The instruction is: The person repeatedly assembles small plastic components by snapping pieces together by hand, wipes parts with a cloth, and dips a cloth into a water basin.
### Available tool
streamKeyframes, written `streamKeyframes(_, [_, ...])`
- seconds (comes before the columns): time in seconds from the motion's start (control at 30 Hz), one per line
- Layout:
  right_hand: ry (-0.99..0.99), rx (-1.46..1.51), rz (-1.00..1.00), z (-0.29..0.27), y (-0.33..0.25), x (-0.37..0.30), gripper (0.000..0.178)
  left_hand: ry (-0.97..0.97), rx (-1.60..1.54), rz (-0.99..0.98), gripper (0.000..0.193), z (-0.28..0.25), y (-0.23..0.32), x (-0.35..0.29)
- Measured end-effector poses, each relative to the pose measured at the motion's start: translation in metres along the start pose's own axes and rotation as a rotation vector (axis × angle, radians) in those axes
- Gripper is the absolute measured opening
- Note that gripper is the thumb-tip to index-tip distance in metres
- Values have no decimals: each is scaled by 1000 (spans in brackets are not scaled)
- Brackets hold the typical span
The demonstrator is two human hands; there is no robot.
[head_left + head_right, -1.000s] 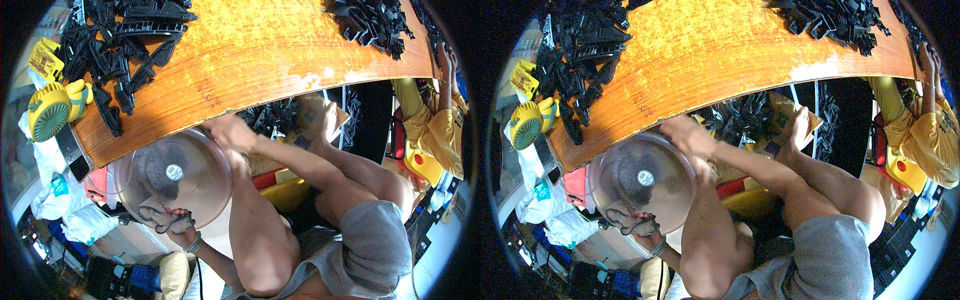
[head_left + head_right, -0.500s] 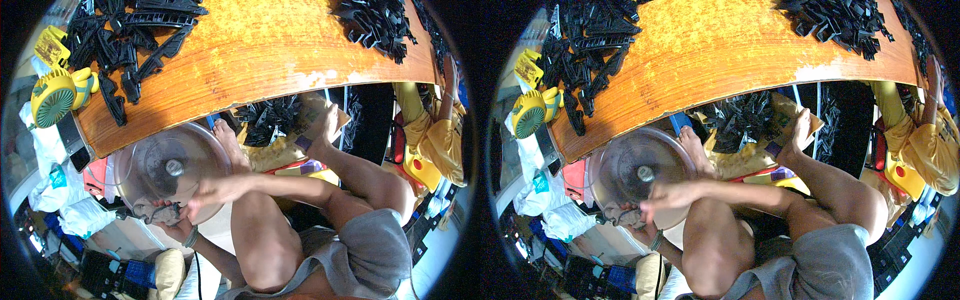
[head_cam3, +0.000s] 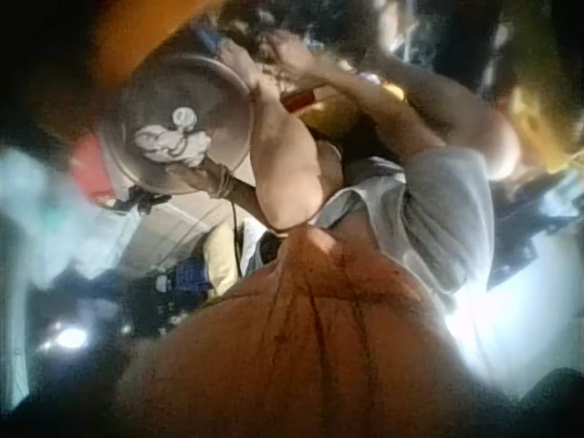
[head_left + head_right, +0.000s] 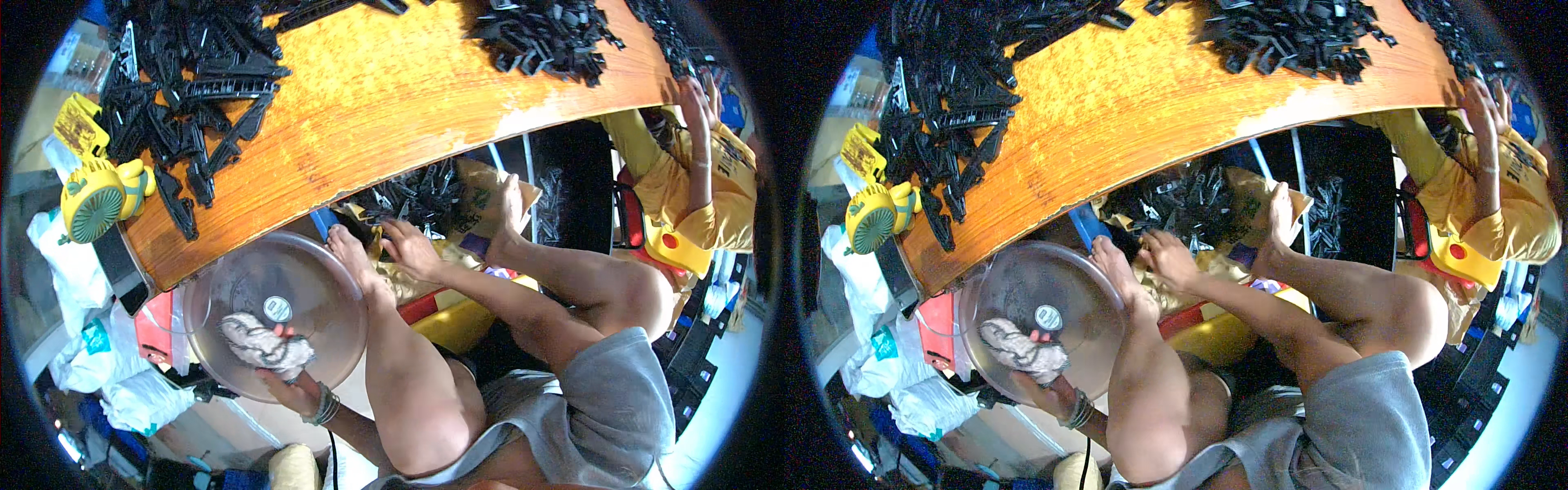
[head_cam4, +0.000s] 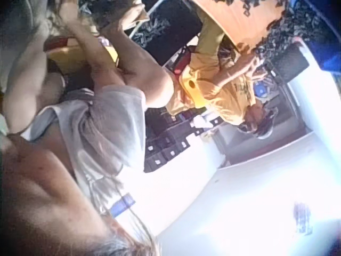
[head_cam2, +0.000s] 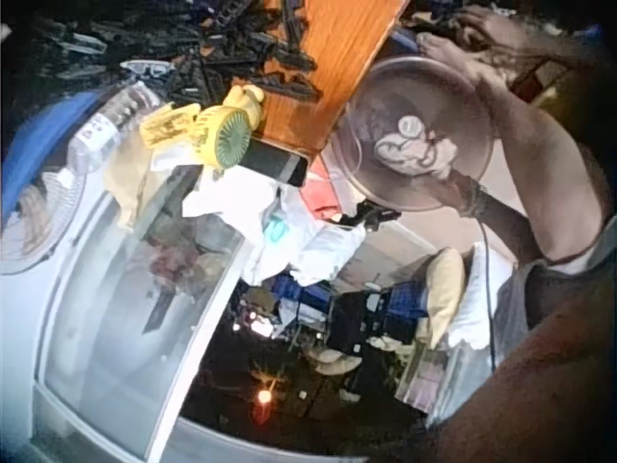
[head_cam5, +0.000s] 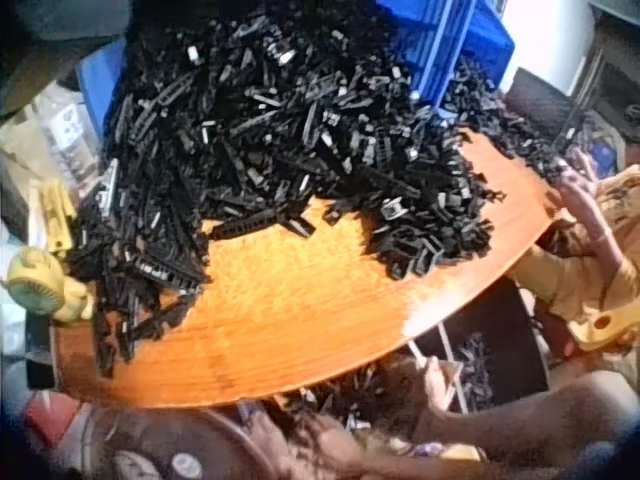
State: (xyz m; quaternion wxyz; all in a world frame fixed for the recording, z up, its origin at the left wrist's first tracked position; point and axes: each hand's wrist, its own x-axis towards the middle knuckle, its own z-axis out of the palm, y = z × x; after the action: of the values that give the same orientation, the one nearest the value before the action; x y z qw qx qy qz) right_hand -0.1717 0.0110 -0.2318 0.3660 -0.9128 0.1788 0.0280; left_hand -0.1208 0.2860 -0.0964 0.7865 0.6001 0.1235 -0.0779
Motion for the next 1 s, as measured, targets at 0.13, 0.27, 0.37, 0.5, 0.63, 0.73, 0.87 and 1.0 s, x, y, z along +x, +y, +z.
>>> streamKeyframes(0.13, [-319,-210,321,-8,57,-50,57,71,-49,89,73,6,17,-2])
streamKeyframes(0.27, [-401,-338,163,-24,72,-78,56,-32,-33,178,70,19,36,-9])
streamKeyframes(0.37, [-497,-461,18,-25,73,-95,56,-5,5,191,70,24,47,-29])
streamKeyframes(0.5, [-280,-732,89,7,122,-83,43,59,-31,169,69,36,57,-52])
streamKeyframes(0.63, [-620,-611,187,-10,91,-77,31,164,-2,196,62,13,52,-72])
streamKeyframes(0.73, [-609,-629,74,-5,97,-73,28,307,-37,80,56,-17,22,-82])
streamKeyframes(0.87, [-603,-602,123,-14,120,-77,28,19,-86,-398,70,-43,-22,-101])
streamKeyframes(1.0, [-514,-595,-65,-14,69,-81,34,-61,289,-698,73,-149,-123,-108])
